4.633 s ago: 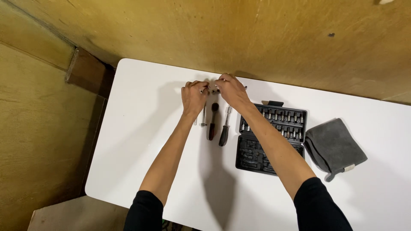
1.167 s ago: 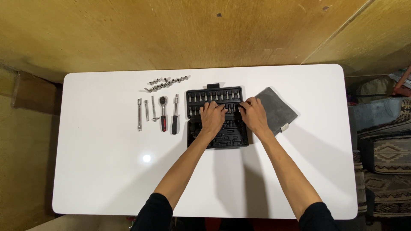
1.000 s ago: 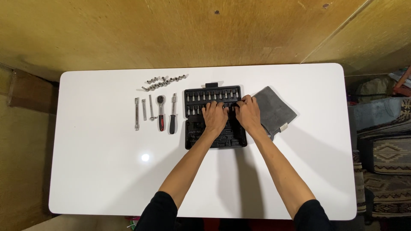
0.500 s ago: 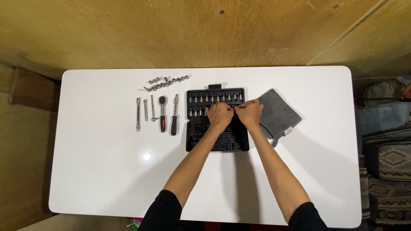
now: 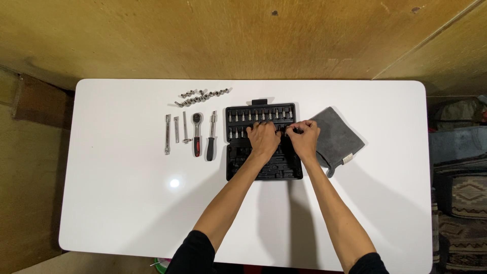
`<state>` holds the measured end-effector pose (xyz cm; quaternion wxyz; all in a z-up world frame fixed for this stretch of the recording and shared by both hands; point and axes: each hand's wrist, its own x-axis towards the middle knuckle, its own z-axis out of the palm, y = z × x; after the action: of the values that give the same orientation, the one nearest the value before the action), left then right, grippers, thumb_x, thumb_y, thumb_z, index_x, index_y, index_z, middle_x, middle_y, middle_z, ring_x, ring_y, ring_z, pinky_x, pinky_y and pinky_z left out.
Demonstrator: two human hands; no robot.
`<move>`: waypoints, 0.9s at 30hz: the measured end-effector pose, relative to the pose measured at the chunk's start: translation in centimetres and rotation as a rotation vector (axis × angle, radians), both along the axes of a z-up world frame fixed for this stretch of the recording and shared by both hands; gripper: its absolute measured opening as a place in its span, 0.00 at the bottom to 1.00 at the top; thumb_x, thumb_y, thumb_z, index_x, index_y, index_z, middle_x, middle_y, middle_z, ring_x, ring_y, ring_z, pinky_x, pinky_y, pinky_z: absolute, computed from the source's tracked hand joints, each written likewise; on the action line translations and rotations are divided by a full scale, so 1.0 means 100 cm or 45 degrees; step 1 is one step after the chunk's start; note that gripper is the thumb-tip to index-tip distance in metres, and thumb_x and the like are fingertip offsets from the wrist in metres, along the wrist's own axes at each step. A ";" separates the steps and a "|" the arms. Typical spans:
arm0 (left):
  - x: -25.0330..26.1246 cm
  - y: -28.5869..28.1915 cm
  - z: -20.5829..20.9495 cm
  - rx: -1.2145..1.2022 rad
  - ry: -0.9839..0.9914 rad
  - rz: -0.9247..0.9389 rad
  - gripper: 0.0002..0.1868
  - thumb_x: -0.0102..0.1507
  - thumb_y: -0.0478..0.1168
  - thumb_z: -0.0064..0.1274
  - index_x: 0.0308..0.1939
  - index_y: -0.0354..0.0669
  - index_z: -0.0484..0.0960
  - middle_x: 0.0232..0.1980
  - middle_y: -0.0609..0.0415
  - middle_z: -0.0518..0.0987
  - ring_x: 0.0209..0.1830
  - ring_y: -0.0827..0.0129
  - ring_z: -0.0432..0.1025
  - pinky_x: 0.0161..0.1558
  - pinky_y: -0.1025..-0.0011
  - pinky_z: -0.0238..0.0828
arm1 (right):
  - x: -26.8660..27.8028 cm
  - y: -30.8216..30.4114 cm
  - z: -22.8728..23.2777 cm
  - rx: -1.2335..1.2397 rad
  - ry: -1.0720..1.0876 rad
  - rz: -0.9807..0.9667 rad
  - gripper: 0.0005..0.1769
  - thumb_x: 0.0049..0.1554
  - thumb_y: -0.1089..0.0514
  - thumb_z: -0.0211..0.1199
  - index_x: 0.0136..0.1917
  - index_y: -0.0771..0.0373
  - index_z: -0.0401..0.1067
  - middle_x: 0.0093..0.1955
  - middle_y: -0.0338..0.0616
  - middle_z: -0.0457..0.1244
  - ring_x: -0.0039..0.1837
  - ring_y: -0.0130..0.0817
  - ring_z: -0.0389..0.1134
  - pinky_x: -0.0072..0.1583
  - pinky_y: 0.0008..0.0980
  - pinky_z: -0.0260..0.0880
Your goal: Organizes a set of socket wrenches and bits into a plastic carrying case on a table.
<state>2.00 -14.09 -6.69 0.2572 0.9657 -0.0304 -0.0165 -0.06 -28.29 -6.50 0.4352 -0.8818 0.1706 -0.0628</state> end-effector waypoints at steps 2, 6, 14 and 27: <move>-0.006 -0.004 0.013 0.002 0.000 0.017 0.09 0.60 0.42 0.56 0.37 0.41 0.86 0.34 0.48 0.81 0.46 0.54 0.74 0.47 0.61 0.59 | -0.004 0.003 0.004 0.042 -0.045 -0.002 0.07 0.52 0.56 0.70 0.41 0.60 0.79 0.53 0.47 0.58 0.61 0.49 0.59 0.60 0.42 0.66; -0.007 -0.014 -0.016 0.043 -0.094 0.012 0.07 0.59 0.39 0.56 0.38 0.45 0.87 0.35 0.49 0.81 0.46 0.57 0.72 0.47 0.62 0.58 | -0.008 0.004 0.011 0.106 -0.287 0.061 0.02 0.58 0.57 0.69 0.45 0.56 0.79 0.52 0.41 0.58 0.61 0.41 0.59 0.60 0.38 0.63; 0.003 0.003 -0.001 -0.219 0.311 -0.032 0.15 0.61 0.42 0.52 0.49 0.44 0.84 0.45 0.50 0.81 0.52 0.53 0.73 0.52 0.56 0.62 | 0.003 0.008 0.018 0.221 -0.307 0.079 0.02 0.60 0.58 0.69 0.47 0.56 0.80 0.50 0.42 0.66 0.55 0.38 0.65 0.54 0.35 0.65; -0.002 -0.004 0.008 -0.207 0.223 -0.025 0.11 0.61 0.44 0.52 0.33 0.40 0.82 0.31 0.50 0.78 0.40 0.55 0.74 0.45 0.59 0.62 | 0.004 0.013 0.018 0.209 -0.324 0.064 0.02 0.62 0.59 0.68 0.48 0.59 0.79 0.48 0.45 0.67 0.51 0.38 0.66 0.50 0.36 0.67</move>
<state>1.85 -14.49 -5.93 0.3363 0.9362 -0.0184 -0.1006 0.33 -27.04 -4.73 0.5254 -0.8321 0.0964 -0.1489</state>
